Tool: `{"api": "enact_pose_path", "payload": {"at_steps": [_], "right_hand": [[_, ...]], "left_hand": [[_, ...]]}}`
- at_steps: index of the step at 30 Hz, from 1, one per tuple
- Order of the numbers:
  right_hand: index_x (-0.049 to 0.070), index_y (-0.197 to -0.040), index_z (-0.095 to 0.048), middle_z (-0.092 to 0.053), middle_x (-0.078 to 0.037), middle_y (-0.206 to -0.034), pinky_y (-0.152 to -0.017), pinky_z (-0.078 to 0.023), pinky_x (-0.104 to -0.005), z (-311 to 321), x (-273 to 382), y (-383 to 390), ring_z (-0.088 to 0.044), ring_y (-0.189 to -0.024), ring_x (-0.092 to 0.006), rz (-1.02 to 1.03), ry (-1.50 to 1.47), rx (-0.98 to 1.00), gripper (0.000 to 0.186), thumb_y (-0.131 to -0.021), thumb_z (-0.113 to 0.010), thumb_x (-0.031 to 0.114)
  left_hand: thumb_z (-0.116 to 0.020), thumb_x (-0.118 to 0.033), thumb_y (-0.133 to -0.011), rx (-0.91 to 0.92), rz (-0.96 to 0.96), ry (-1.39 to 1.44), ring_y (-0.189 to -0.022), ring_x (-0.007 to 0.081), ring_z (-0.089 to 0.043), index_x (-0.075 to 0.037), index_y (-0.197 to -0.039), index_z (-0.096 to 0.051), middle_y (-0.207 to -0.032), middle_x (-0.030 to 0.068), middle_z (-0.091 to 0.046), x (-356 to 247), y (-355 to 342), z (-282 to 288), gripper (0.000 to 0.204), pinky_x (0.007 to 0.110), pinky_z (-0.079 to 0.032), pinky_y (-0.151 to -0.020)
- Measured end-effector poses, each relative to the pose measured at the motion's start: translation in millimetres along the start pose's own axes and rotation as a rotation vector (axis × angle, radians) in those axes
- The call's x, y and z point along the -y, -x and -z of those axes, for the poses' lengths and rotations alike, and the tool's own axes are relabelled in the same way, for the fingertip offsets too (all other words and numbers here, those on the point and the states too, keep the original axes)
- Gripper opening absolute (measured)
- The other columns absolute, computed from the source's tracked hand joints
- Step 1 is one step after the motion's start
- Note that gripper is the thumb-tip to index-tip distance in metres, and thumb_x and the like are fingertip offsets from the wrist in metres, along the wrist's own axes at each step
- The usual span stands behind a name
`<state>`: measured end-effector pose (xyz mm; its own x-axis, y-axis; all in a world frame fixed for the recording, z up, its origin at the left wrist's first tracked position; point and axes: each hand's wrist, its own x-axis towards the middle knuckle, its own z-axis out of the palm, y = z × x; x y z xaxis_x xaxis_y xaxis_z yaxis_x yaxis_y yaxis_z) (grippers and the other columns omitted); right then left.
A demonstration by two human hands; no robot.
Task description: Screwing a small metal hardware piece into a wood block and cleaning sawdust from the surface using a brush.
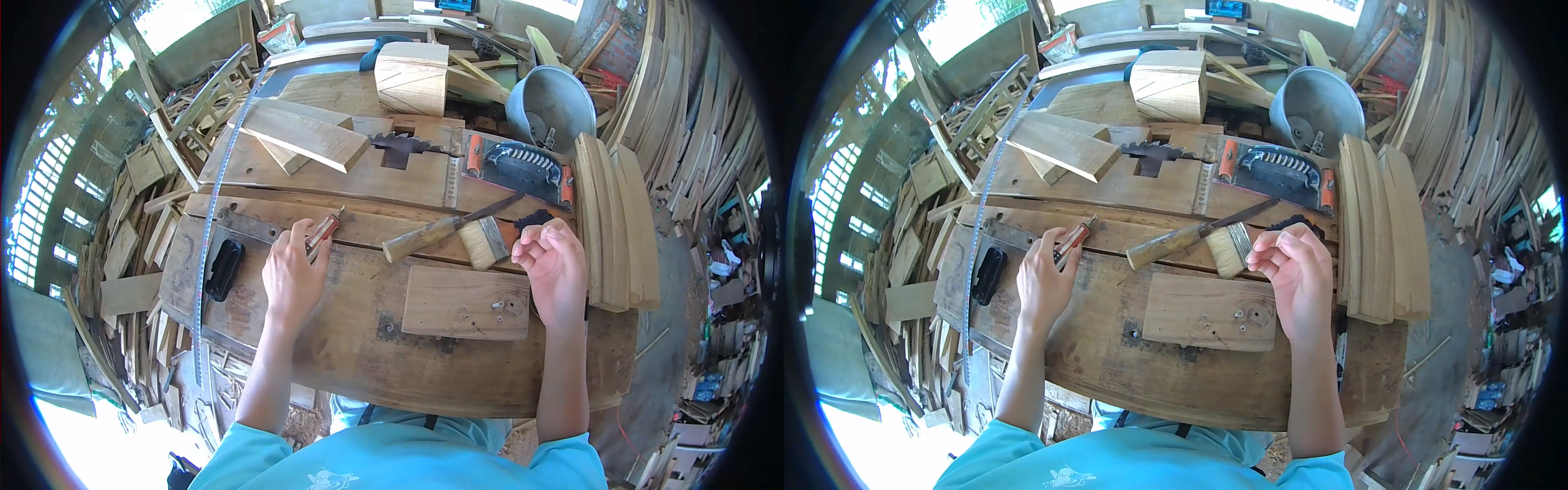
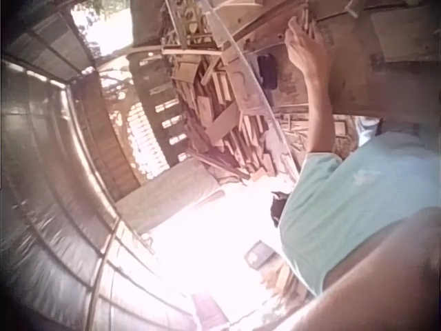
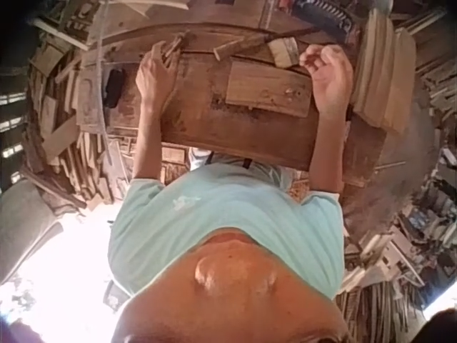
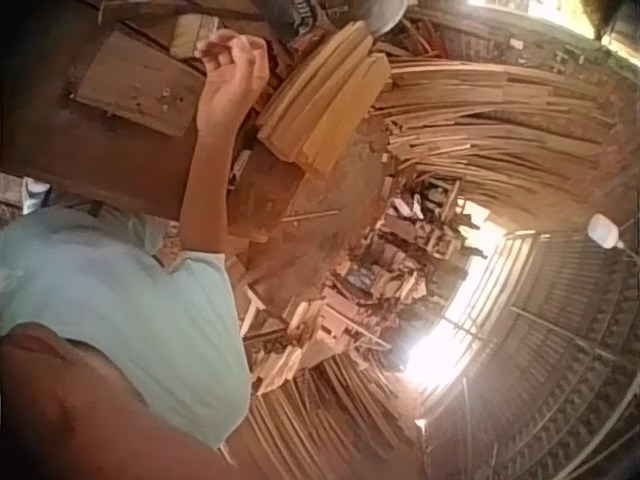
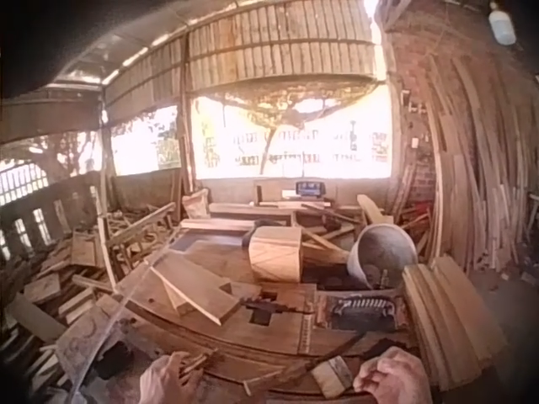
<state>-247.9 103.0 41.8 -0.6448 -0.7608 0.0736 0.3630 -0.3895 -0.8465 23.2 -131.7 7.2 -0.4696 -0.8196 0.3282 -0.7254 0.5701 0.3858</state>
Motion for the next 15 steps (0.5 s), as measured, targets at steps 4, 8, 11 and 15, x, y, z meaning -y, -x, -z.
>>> {"api": "enact_pose_path", "payload": {"at_steps": [4,8,11,15], "right_hand": [[0.006,-0.095,-0.057,-0.070,-0.012,-0.097,-0.084,-0.055,-0.0374,-5.3,-6.6,-2.5,-0.067,-0.088,-0.0218,-0.027,0.011,0.013,0.013,-0.103,-0.058,0.017],[0.005,-0.096,-0.057,-0.068,-0.013,-0.096,-0.084,-0.055,-0.0377,-4.0,-6.8,-3.3,-0.066,-0.088,-0.0221,-0.014,0.002,0.050,0.014,-0.103,-0.058,0.017],[0.006,-0.097,-0.056,-0.067,-0.012,-0.097,-0.084,-0.054,-0.0373,4.6,-5.0,0.0,-0.065,-0.090,-0.0216,-0.014,-0.007,0.055,0.014,-0.104,-0.058,0.018],[0.008,-0.098,-0.056,-0.064,-0.009,-0.097,-0.085,-0.052,-0.0366,6.4,-5.7,-2.0,-0.062,-0.091,-0.0208,-0.031,0.017,0.009,0.014,-0.104,-0.058,0.021]], "left_hand": [[-0.076,-0.026,-0.095,-0.065,-0.041,-0.073,-0.102,0.0388,-0.068,-0.010,-0.120,-0.069,-0.108,0.0165,-0.071,6.5,5.1,-1.3,0.032,0.047,-0.055,-0.088],[-0.078,-0.026,-0.093,-0.066,0.022,-0.081,-0.107,0.0377,-0.065,-0.009,-0.118,-0.071,-0.111,0.0160,-0.069,5.2,6.4,5.1,0.031,0.046,-0.053,-0.092],[-0.079,-0.026,-0.091,-0.144,-0.072,-0.107,-0.111,0.0361,-0.062,-0.008,-0.118,-0.071,-0.111,0.0156,-0.067,13.0,11.0,16.3,0.033,0.048,-0.053,-0.094],[-0.079,-0.028,-0.091,-0.316,-0.096,-0.042,-0.112,0.0346,-0.061,-0.007,-0.114,-0.073,-0.114,0.0140,-0.069,40.9,11.8,42.2,0.032,0.046,-0.049,-0.102]]}}
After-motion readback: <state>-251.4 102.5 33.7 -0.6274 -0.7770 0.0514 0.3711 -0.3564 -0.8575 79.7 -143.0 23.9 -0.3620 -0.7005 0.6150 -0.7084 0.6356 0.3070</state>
